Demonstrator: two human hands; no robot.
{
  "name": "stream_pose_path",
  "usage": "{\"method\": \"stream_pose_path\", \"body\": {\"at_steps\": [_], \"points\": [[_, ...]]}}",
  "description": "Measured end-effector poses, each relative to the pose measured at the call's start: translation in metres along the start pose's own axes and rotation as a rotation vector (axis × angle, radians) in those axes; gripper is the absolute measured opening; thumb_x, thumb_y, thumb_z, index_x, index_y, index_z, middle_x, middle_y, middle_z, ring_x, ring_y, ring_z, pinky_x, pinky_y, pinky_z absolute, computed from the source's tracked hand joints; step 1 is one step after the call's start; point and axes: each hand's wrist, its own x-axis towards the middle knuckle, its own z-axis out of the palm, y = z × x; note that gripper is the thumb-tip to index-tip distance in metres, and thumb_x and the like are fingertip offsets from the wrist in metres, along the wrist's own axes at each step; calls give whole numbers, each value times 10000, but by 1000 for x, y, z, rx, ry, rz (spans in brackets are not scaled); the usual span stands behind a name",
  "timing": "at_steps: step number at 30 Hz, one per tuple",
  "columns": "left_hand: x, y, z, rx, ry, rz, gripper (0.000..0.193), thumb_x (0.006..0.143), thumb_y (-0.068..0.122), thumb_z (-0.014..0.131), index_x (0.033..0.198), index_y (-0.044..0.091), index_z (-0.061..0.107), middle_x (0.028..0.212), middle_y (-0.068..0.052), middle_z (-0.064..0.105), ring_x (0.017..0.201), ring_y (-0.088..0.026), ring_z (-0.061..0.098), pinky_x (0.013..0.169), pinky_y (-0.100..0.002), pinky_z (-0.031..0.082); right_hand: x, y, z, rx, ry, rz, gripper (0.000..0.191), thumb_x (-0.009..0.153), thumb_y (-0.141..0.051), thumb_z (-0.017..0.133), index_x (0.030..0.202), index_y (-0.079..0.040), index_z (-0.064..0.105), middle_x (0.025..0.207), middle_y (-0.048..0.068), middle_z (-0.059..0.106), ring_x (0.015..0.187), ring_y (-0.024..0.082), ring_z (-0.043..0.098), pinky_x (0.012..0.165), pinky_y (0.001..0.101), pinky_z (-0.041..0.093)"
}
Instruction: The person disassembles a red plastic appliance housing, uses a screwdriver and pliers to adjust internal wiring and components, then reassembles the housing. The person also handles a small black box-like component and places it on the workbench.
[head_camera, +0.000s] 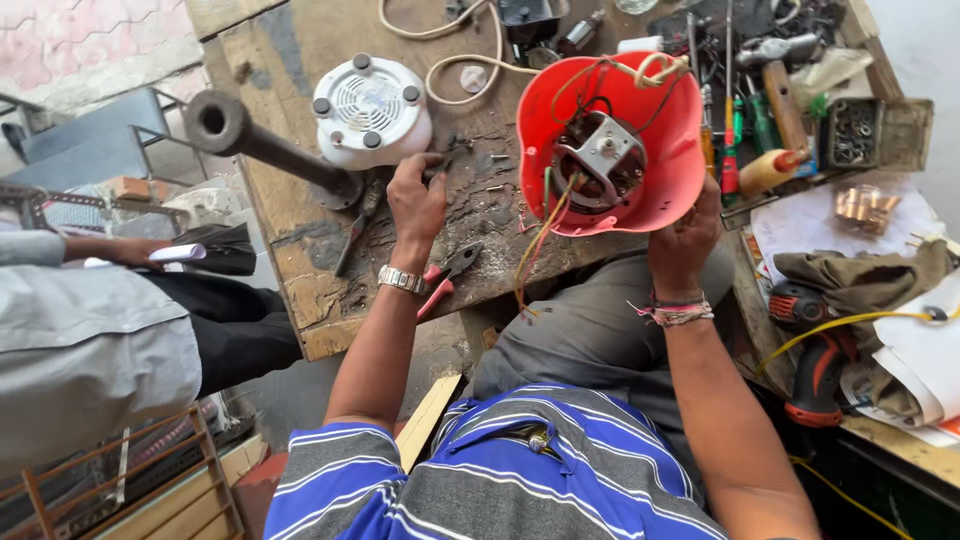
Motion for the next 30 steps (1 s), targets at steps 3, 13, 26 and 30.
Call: {"method": "stream_pose_path", "body": {"at_steps": [3,13,26,30], "points": [[3,-13,-4,153,-51,67,239,921,-48,624,1137,15,707,1086,-146,731,959,-285,731,862,-395,595,5,-4,-2,158,-37,33,412,1050,-10,703,1408,6,499,1335,71,619,1223,130,621,1102,278,505],[21,18,48,414,-179,379,94,847,106,691,899,27,701,937,-180,593,913,-345,574,776,-442,505,3,-21,7,188,43,48,380,1063,6,686,1392,8,497,1279,59,631,1164,117,639,1066,264,522],[30,13,58,479,-219,496,36,838,96,617,819,68,630,900,-142,588,894,-331,594,727,-455,497,6,-9,6,189,52,8,342,1044,27,677,1360,-4,549,1304,67,640,1189,149,630,1098,295,509],[23,15,55,314,-175,391,43,877,40,609,915,41,630,904,-151,605,883,-346,598,753,-480,498,9,-3,0,210,78,78,354,1025,26,652,1356,-9,530,1289,76,651,1191,155,644,1073,299,523]]}}
